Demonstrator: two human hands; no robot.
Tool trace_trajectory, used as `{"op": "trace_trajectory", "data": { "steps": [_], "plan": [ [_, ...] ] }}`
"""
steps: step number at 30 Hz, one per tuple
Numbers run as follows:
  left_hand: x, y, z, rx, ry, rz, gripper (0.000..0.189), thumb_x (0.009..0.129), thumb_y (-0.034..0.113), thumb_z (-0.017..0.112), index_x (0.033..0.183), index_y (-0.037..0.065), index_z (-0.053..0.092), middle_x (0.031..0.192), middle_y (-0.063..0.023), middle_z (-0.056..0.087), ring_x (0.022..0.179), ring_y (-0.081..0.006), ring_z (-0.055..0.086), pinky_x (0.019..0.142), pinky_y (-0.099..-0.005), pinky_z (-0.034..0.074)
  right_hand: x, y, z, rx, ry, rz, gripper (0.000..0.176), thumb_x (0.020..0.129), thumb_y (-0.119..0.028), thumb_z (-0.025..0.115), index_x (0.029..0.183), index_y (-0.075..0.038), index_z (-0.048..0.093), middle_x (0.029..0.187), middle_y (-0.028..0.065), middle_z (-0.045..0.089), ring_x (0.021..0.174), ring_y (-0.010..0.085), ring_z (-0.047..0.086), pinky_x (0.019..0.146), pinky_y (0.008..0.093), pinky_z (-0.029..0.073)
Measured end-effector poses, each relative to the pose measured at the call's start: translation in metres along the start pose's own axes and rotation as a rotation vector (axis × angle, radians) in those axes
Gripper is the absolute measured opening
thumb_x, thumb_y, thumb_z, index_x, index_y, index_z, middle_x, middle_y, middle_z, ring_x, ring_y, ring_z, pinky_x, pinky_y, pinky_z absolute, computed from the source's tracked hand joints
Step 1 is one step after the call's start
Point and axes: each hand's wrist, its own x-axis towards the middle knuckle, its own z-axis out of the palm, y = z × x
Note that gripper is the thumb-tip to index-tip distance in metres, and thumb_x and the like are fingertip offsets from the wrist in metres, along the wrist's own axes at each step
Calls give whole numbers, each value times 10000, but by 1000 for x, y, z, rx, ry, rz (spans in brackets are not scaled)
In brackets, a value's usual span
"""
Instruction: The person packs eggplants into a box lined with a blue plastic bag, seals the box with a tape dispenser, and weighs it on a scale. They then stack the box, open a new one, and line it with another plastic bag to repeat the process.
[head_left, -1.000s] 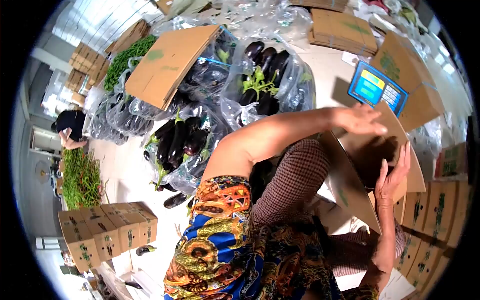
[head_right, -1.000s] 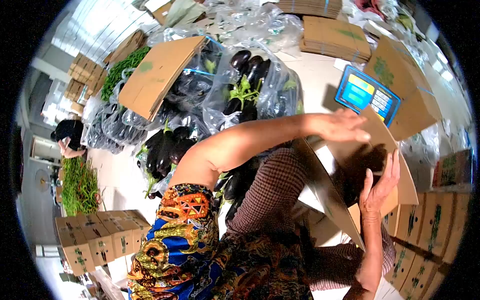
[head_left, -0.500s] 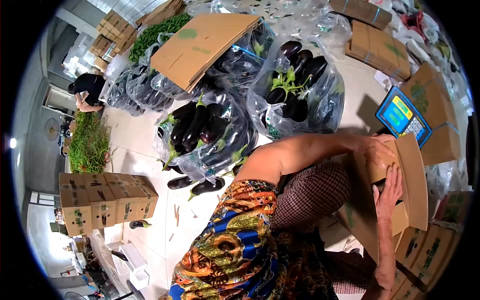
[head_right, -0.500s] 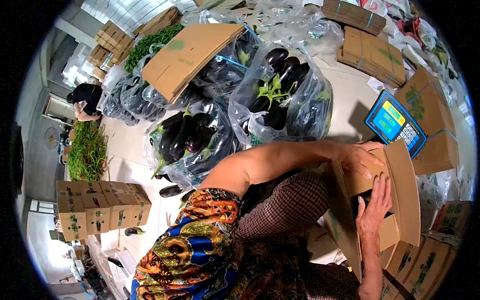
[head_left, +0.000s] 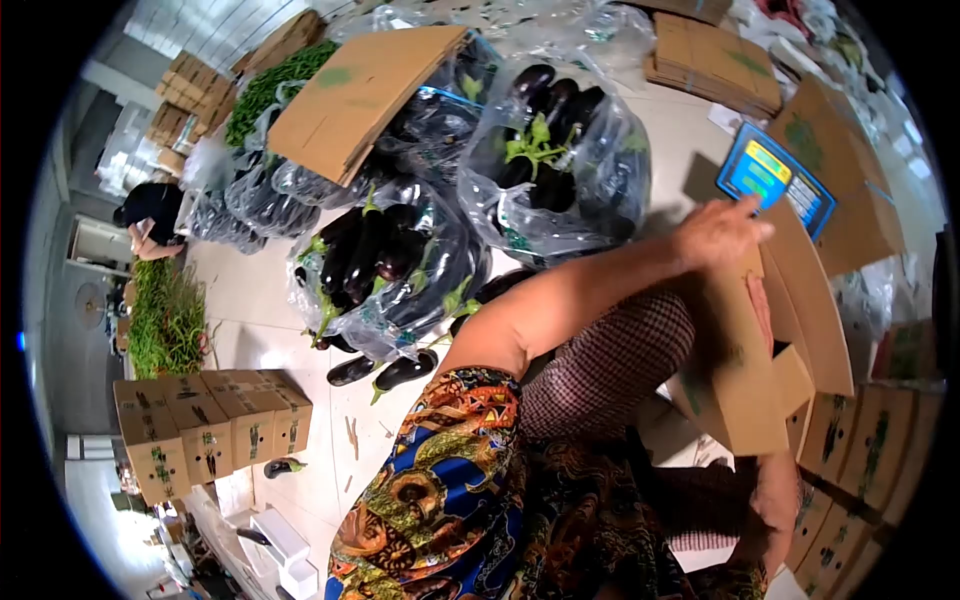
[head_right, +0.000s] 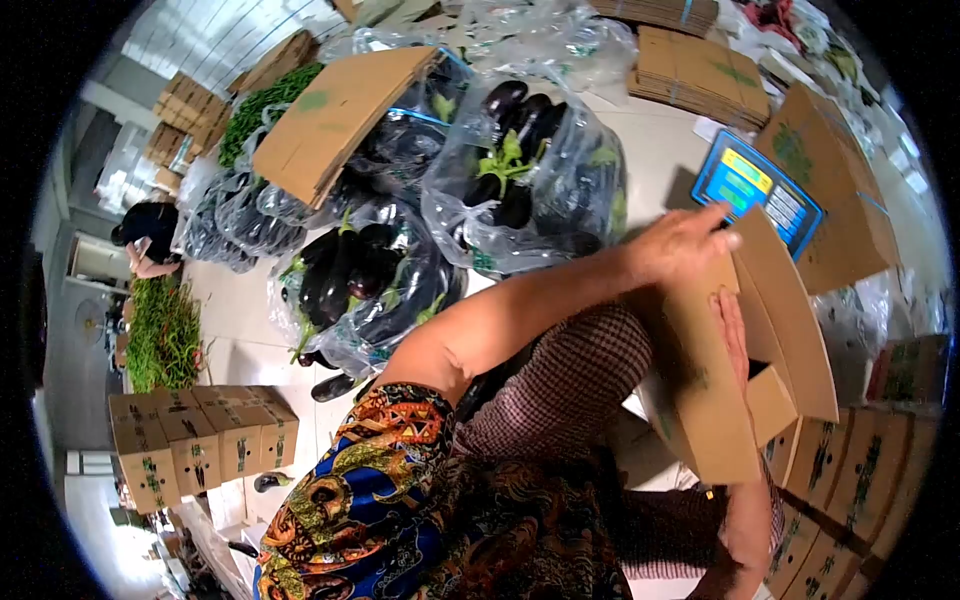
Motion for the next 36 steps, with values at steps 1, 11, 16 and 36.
{"op": "trace_trajectory", "data": {
  "steps": [1,11,16,36],
  "plan": [
    [9,-14,11,8,30,-50,591,941,451,474,1286,-28,438,1155,-264,586,1103,-455,531,922,-487,423,-3,2,-7,146,-19,26,470,909,-140,503,1362,-23,453,1483,146,344,1382,296,302,1117,384,272],
    [37,-111,49,642,54,475,268,934,177,480,1183,106,544,1043,-187,601,789,-341,654,595,-382,554,-42,-23,-178,195,255,436,394,908,-285,605,1180,1,606,1084,151,658,967,242,633,831,340,503],
    [33,-64,36,408,-85,127,416,982,337,319,1203,51,526,1133,-232,595,1002,-420,580,872,-455,460,-40,-13,-148,-468,63,465,528,876,-543,559,861,-17,514,744,143,648,648,285,650,554,383,523],
    [48,-44,23,-406,-468,-233,575,958,456,466,1396,108,331,1362,-107,410,1255,-240,398,1043,-377,349,-79,-32,-68,-314,82,438,638,930,-505,468,1379,-54,428,1487,135,327,1342,350,310,1047,491,268]
  ]
}}
